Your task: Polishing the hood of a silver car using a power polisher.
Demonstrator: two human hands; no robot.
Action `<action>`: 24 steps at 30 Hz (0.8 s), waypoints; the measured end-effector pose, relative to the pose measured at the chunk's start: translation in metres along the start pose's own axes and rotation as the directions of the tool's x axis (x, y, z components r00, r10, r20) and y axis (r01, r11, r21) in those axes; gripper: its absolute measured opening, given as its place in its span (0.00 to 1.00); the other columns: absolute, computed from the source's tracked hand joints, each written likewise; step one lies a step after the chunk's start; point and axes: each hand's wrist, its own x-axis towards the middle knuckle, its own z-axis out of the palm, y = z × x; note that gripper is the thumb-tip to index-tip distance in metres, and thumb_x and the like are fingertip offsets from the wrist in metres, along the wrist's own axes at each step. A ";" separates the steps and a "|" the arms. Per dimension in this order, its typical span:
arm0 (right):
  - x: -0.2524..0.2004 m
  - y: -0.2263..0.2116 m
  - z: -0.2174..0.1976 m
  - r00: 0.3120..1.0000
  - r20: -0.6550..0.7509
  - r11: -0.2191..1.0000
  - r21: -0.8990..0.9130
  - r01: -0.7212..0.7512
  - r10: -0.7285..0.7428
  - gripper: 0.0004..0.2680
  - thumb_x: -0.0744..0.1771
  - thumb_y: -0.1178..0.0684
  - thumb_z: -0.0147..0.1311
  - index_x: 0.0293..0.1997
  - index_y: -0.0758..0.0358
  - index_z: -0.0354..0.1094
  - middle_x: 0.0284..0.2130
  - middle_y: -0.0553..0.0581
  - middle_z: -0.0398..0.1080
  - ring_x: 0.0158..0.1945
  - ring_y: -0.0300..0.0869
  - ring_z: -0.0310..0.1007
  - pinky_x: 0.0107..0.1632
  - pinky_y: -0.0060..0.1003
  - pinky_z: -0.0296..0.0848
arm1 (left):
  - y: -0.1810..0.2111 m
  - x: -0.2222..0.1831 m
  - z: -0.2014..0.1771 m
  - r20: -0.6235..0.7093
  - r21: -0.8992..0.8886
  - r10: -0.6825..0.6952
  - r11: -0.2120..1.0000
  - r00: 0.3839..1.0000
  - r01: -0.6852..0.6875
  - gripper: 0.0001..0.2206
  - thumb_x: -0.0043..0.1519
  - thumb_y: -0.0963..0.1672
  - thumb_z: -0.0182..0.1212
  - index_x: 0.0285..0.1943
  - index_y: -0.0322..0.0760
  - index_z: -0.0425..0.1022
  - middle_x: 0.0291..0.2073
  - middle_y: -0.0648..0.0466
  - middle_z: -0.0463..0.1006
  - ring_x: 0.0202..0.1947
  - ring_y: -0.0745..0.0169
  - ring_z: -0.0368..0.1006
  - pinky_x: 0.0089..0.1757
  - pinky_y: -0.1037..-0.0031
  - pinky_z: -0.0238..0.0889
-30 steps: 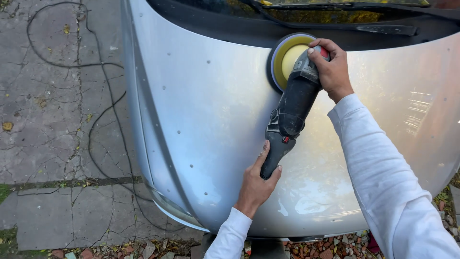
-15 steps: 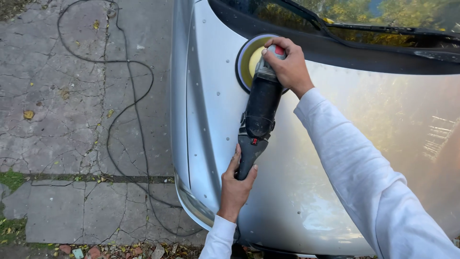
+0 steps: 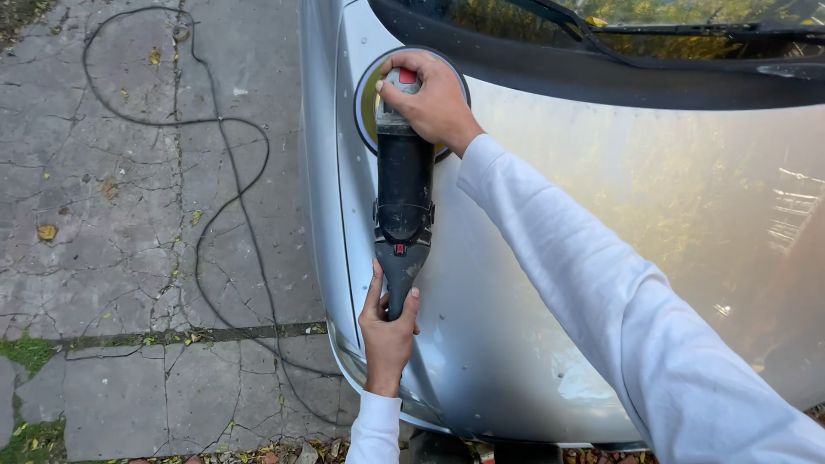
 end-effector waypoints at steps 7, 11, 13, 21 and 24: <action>-0.043 0.025 -0.083 0.991 0.012 0.991 0.032 -0.131 0.131 0.08 0.67 0.50 0.61 0.46 0.60 0.76 0.47 0.57 0.74 0.47 0.45 0.75 0.55 0.38 0.77 | -0.016 -0.035 0.055 0.101 0.031 0.035 0.999 0.994 -0.038 0.38 0.60 0.42 0.68 0.82 0.40 0.57 0.24 0.51 0.81 0.15 0.70 0.65 0.18 0.78 0.61; -0.072 0.047 -0.140 0.963 0.001 0.961 0.066 -0.267 0.268 0.08 0.67 0.51 0.61 0.47 0.61 0.75 0.49 0.58 0.73 0.50 0.46 0.76 0.56 0.39 0.79 | -0.021 -0.058 0.096 0.157 0.088 0.021 0.996 0.987 -0.035 0.37 0.60 0.42 0.68 0.81 0.40 0.60 0.24 0.53 0.80 0.18 0.70 0.65 0.21 0.77 0.60; -0.086 0.061 -0.169 0.951 -0.004 0.949 0.064 -0.310 0.311 0.08 0.67 0.50 0.61 0.47 0.60 0.75 0.50 0.58 0.73 0.50 0.47 0.77 0.56 0.39 0.81 | -0.026 -0.070 0.121 0.180 0.099 0.037 0.994 0.983 -0.056 0.36 0.60 0.41 0.67 0.81 0.40 0.60 0.24 0.54 0.80 0.18 0.71 0.66 0.22 0.78 0.59; -0.152 0.115 -0.282 0.921 -0.030 0.915 0.130 -0.382 0.389 0.06 0.68 0.55 0.59 0.48 0.61 0.73 0.47 0.61 0.74 0.45 0.46 0.78 0.52 0.36 0.83 | -0.038 -0.122 0.211 0.310 0.099 0.187 0.969 0.932 -0.227 0.34 0.59 0.40 0.66 0.78 0.31 0.61 0.67 0.42 0.77 0.55 0.57 0.82 0.53 0.74 0.74; -0.171 0.135 -0.321 0.903 -0.064 0.901 0.127 -0.415 0.425 0.07 0.68 0.54 0.59 0.49 0.63 0.73 0.46 0.61 0.74 0.45 0.46 0.77 0.51 0.36 0.82 | -0.036 -0.136 0.245 0.330 0.141 0.207 0.954 0.921 -0.265 0.33 0.59 0.41 0.67 0.76 0.32 0.64 0.59 0.44 0.83 0.49 0.59 0.84 0.50 0.74 0.76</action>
